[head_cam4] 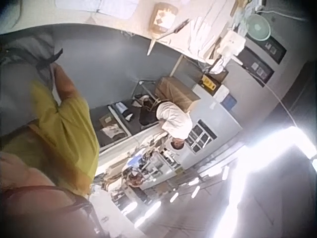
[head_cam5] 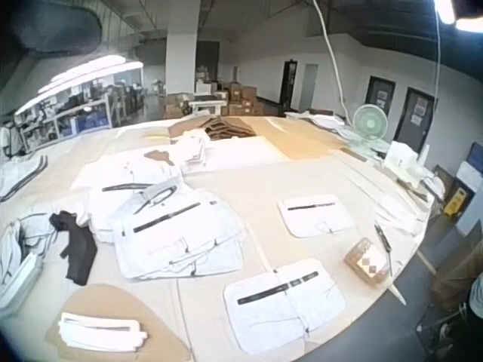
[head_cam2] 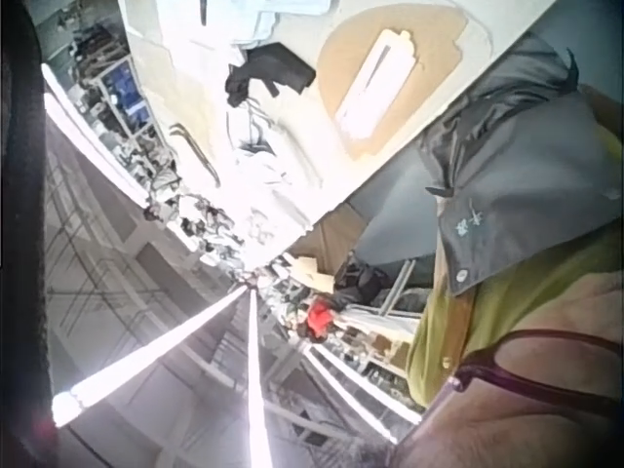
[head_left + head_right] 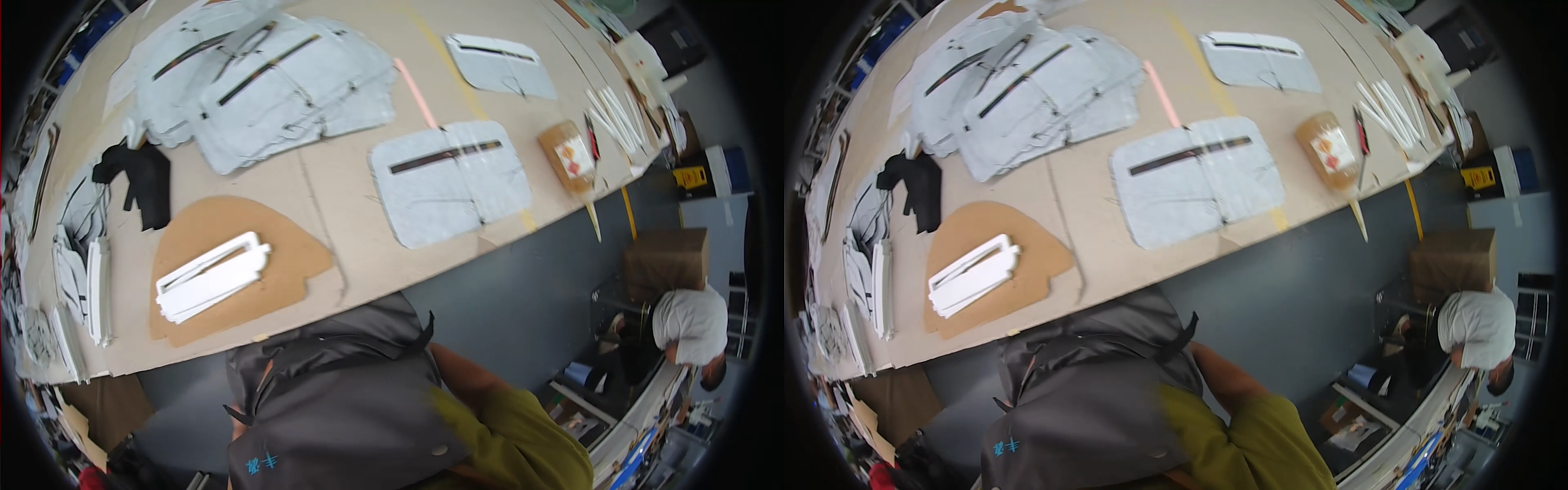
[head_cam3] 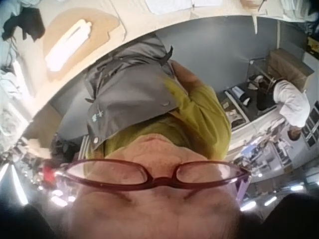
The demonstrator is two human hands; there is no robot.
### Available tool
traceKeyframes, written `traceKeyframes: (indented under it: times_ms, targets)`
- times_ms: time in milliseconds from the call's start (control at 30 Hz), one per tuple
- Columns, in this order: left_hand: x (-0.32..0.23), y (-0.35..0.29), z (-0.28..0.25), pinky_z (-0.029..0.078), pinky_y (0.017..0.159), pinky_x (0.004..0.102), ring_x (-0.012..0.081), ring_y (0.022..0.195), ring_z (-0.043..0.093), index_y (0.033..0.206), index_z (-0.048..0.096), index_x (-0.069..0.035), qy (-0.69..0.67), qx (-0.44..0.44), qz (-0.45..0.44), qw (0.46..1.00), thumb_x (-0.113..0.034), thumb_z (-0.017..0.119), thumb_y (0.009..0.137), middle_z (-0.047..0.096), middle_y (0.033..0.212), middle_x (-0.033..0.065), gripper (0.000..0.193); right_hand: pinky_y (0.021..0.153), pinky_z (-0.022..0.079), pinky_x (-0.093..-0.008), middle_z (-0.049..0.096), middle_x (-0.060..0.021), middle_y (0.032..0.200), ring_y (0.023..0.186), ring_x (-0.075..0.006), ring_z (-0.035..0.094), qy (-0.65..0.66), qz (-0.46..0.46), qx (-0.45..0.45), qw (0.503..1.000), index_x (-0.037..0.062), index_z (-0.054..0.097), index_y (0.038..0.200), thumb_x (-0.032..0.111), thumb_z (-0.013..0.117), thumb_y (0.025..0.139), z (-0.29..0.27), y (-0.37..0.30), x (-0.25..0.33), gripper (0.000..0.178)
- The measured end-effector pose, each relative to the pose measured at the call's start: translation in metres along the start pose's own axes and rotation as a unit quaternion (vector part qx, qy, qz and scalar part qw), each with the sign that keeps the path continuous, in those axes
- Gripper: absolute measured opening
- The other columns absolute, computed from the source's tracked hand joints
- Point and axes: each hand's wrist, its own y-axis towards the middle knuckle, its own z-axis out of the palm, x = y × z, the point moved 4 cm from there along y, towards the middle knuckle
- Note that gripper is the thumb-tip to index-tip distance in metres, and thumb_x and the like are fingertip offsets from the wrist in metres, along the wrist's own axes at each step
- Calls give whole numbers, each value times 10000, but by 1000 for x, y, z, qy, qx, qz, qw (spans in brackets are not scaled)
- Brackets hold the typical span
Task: Applying adhesive to fabric components and aligning pieces for the assembly of small bags or pouches.
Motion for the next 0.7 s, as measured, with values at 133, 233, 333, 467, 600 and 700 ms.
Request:
traceKeyframes:
  times_ms: [133,233,333,467,600,700]
  targets:
    - [4,15,59,455,662,258,110,692,541,1059,657,-7,8,37,-17,999,-327,572,996,604,810,18,337,746,558,-330,710,-79,932,792,-180,677,-22,-8,-47,999,41,664,1104,149,564,918,-22,-2,-23,237]
    - [8,32,99,457,663,258,108,694,543,1053,657,-9,25,76,-34,996,-318,576,994,606,810,18,325,745,559,-332,709,-80,929,792,-181,677,-29,-4,-85,996,42,662,1110,148,559,921,-37,-11,-29,240]
    - [12,38,131,460,664,258,107,696,546,1046,657,-10,46,115,-55,991,-310,581,993,608,809,18,314,744,559,-333,707,-81,926,792,-182,676,-35,7,-119,992,43,660,1115,147,555,923,-49,-73,-65,243]
    - [16,30,186,464,665,258,105,698,549,1037,657,-12,56,156,-57,985,-298,587,991,611,809,17,298,742,560,-335,705,-82,922,792,-183,675,-54,-8,-160,986,44,658,1122,146,548,926,-88,-65,-54,246]
    - [13,16,225,468,666,258,103,701,553,1028,658,-14,48,146,-15,988,-287,593,990,615,808,17,283,740,560,-336,703,-84,918,792,-184,674,-90,-82,-167,978,46,656,1128,146,542,930,-115,-75,-88,250]
    - [11,-3,223,471,667,258,101,703,555,1022,658,-15,55,109,25,992,-278,598,988,617,808,17,272,739,561,-338,701,-85,915,793,-185,673,-109,-153,-144,972,47,654,1134,145,537,932,-124,-10,-49,253]
